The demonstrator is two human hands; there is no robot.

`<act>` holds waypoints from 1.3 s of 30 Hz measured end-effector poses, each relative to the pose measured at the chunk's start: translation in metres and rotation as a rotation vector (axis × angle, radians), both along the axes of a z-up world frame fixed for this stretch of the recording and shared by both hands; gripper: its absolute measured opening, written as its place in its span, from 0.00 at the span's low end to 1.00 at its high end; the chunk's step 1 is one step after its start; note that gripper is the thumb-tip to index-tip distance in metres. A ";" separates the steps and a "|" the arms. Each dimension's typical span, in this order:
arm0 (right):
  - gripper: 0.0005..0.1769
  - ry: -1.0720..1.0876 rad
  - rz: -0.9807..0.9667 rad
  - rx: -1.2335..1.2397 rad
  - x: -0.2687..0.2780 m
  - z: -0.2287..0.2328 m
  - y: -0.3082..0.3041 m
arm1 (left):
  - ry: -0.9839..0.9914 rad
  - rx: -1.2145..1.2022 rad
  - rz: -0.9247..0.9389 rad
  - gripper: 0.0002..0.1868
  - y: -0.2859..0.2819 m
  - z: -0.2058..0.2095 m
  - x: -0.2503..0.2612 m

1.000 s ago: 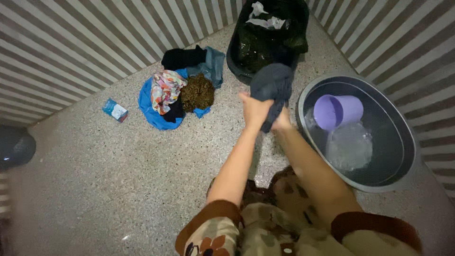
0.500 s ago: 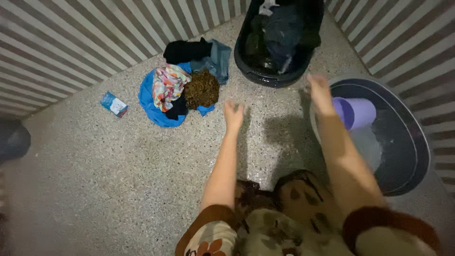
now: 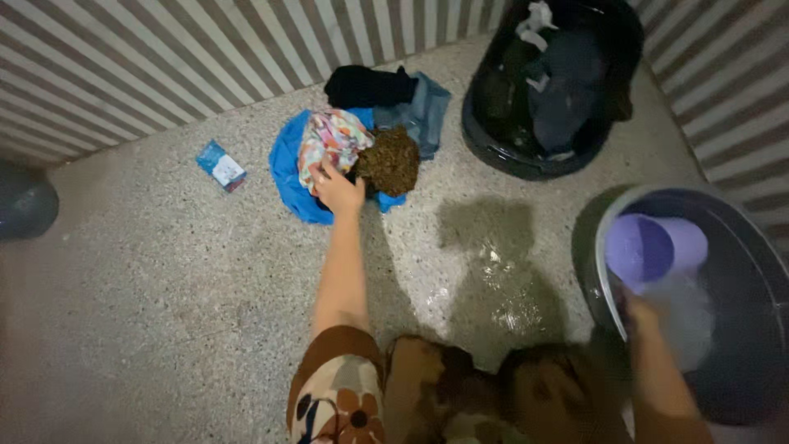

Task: The person washes several items of clothing by hand on the floor, using a bucket of water and a purple scoop to pour water over the clothes while scrubbing and wringing them individually.

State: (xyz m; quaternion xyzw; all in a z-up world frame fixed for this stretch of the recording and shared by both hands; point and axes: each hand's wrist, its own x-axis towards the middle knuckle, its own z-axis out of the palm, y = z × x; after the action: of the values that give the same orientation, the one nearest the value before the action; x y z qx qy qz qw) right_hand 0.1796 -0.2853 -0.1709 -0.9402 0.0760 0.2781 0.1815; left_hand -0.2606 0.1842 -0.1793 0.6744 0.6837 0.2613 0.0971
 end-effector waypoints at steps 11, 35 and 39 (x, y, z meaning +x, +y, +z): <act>0.30 0.121 0.127 0.175 0.004 -0.015 -0.024 | -0.033 -0.255 0.074 0.59 0.075 0.019 -0.022; 0.21 0.340 0.247 0.427 0.037 0.056 -0.087 | -0.466 -0.247 -0.703 0.28 -0.210 0.049 0.074; 0.24 0.258 0.382 0.540 0.010 0.098 -0.088 | -0.499 -0.733 -0.630 0.34 -0.226 0.090 0.111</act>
State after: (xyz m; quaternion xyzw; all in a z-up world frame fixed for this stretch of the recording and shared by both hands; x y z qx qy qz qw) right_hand 0.1898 -0.3733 -0.0732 -0.8126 -0.1554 0.4336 0.3572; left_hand -0.1501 -0.0414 -0.0894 0.6861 0.4512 0.1160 0.5588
